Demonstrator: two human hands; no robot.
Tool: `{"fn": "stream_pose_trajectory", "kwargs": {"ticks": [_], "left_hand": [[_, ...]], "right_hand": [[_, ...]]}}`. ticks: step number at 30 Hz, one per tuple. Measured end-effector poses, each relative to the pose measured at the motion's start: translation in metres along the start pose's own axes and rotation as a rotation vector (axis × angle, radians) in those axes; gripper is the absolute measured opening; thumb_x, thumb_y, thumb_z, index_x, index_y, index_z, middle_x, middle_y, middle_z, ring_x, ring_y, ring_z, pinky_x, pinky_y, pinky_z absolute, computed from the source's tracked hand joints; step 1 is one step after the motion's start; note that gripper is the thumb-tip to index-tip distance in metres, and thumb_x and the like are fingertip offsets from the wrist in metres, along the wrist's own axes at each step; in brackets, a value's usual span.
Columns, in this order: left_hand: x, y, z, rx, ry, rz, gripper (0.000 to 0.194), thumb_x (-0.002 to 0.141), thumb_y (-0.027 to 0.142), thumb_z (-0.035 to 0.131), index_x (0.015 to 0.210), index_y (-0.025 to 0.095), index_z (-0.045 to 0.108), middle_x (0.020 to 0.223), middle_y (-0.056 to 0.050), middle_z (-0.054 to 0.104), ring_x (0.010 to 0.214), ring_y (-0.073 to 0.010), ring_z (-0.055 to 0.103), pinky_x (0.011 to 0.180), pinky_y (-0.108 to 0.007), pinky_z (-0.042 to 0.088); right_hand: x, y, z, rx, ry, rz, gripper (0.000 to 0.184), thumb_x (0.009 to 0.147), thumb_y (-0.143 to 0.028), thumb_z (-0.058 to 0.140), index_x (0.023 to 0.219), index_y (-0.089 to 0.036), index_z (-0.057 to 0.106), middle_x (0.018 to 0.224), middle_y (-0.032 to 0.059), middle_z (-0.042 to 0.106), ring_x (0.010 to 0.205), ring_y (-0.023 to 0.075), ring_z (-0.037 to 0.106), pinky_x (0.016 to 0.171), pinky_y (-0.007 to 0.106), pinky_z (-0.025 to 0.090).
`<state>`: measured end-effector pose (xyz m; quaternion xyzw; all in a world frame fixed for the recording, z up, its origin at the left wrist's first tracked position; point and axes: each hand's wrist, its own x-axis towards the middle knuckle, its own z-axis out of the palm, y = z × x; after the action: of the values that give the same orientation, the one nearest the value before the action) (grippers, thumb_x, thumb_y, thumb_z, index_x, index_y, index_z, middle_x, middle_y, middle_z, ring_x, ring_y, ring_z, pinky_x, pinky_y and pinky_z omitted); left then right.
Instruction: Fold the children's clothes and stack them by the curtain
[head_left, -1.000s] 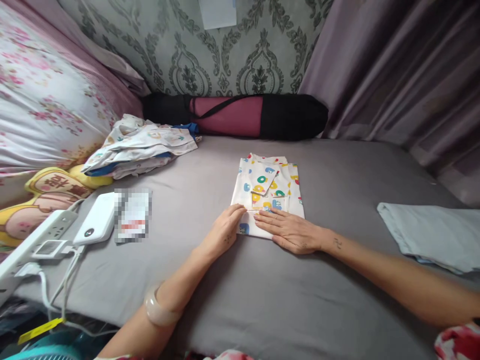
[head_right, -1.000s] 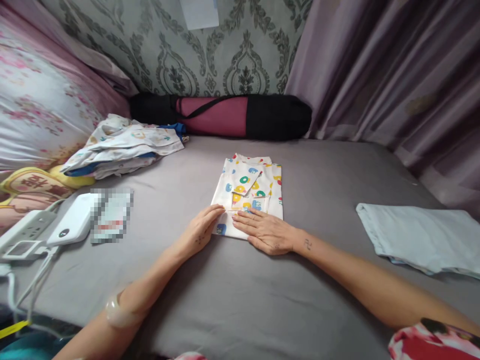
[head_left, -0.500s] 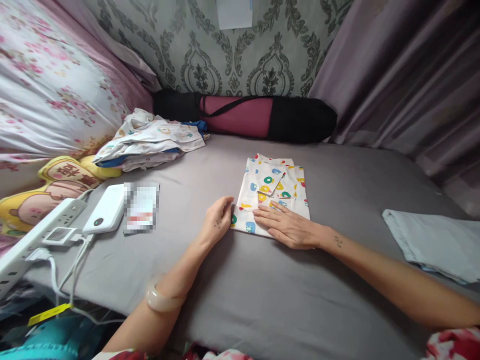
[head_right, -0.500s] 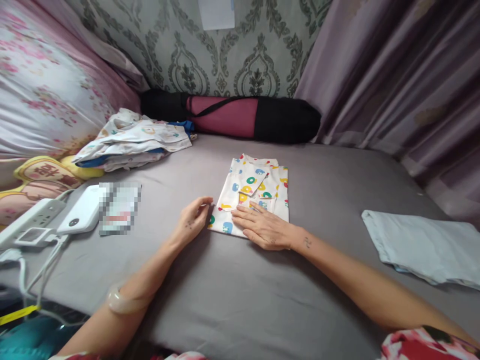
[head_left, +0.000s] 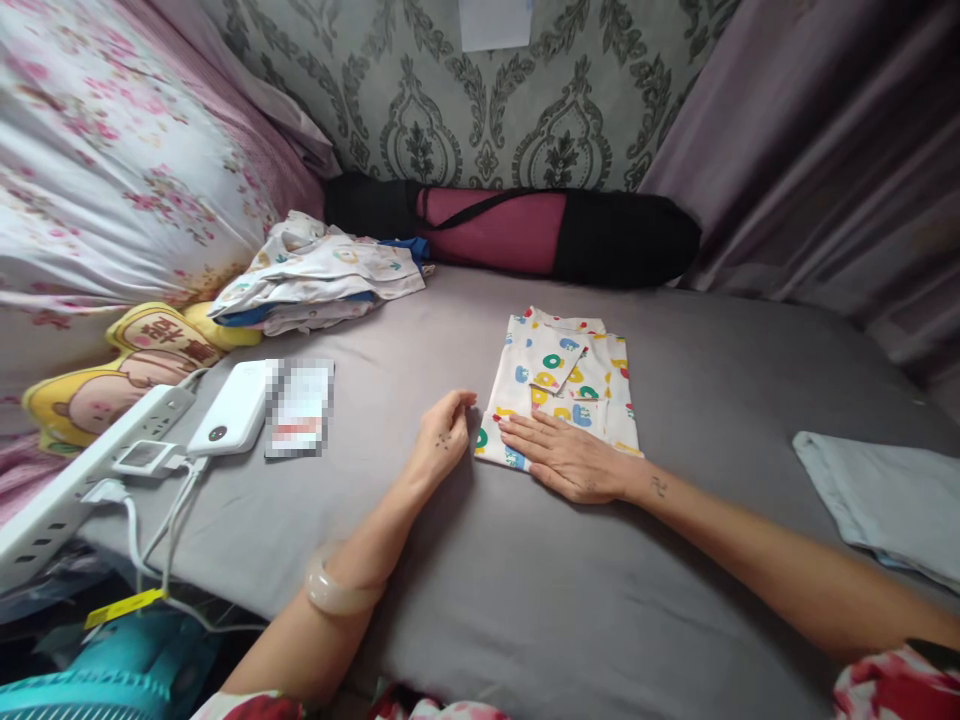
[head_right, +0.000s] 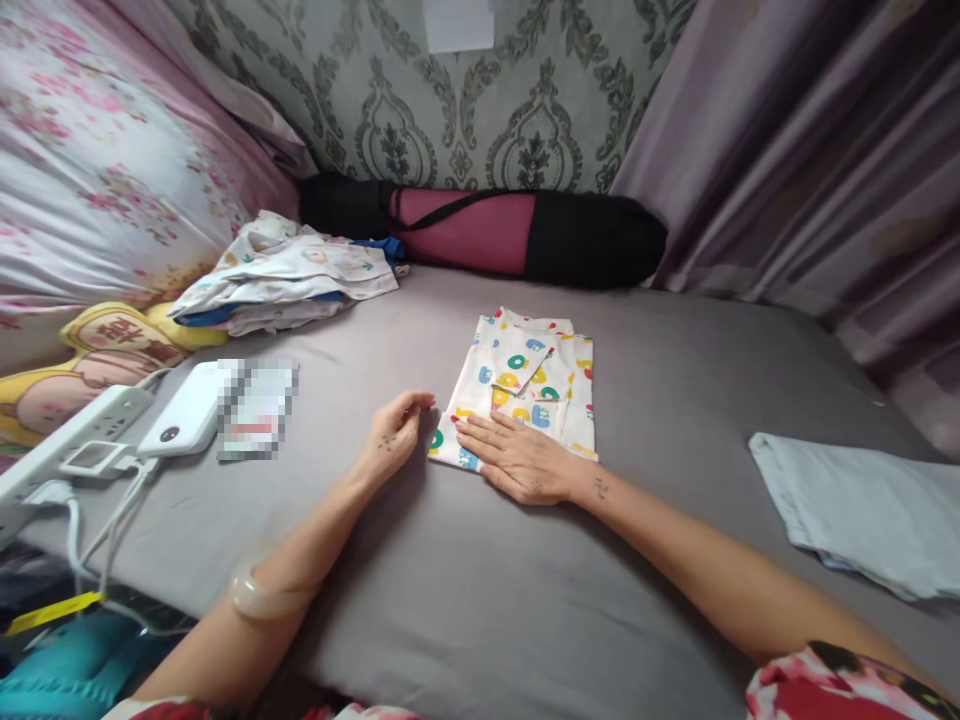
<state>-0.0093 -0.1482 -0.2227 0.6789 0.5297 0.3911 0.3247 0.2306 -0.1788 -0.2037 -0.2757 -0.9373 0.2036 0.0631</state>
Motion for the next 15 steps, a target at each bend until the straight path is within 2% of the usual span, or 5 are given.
{"fn": "stream_pose_trajectory", "kwargs": {"ticks": [4, 10, 15], "left_hand": [[0.001, -0.001, 0.0, -0.015, 0.008, -0.004, 0.027, 0.088, 0.015, 0.04, 0.1, 0.017, 0.065, 0.1, -0.009, 0.073, 0.095, -0.0188, 0.068, 0.088, -0.034, 0.052], [0.002, -0.005, 0.002, -0.026, 0.021, 0.025, 0.026, 0.089, 0.018, 0.041, 0.099, 0.018, 0.065, 0.097, -0.008, 0.073, 0.093, -0.018, 0.068, 0.086, -0.033, 0.053], [0.002, -0.008, 0.003, -0.035, 0.016, 0.019, 0.024, 0.089, 0.018, 0.043, 0.098, 0.018, 0.065, 0.096, -0.007, 0.073, 0.092, -0.0177, 0.068, 0.086, -0.033, 0.053]], "right_hand": [[0.001, -0.002, -0.003, 0.013, -0.005, 0.007, 0.055, 0.101, -0.032, 0.031, 0.154, -0.018, 0.021, 0.159, 0.0062, 0.022, 0.147, 0.0186, 0.013, 0.121, 0.044, 0.002], [0.008, -0.014, -0.016, -0.007, 0.008, 0.057, 0.05, 0.101, -0.032, 0.03, 0.149, -0.019, 0.035, 0.154, 0.007, 0.034, 0.145, 0.0189, 0.023, 0.12, 0.047, 0.005], [0.024, -0.017, -0.014, -0.073, -0.009, 0.024, 0.053, 0.1, -0.033, 0.03, 0.15, -0.015, 0.033, 0.156, 0.0089, 0.029, 0.147, 0.0207, 0.015, 0.12, 0.048, 0.002]]}}
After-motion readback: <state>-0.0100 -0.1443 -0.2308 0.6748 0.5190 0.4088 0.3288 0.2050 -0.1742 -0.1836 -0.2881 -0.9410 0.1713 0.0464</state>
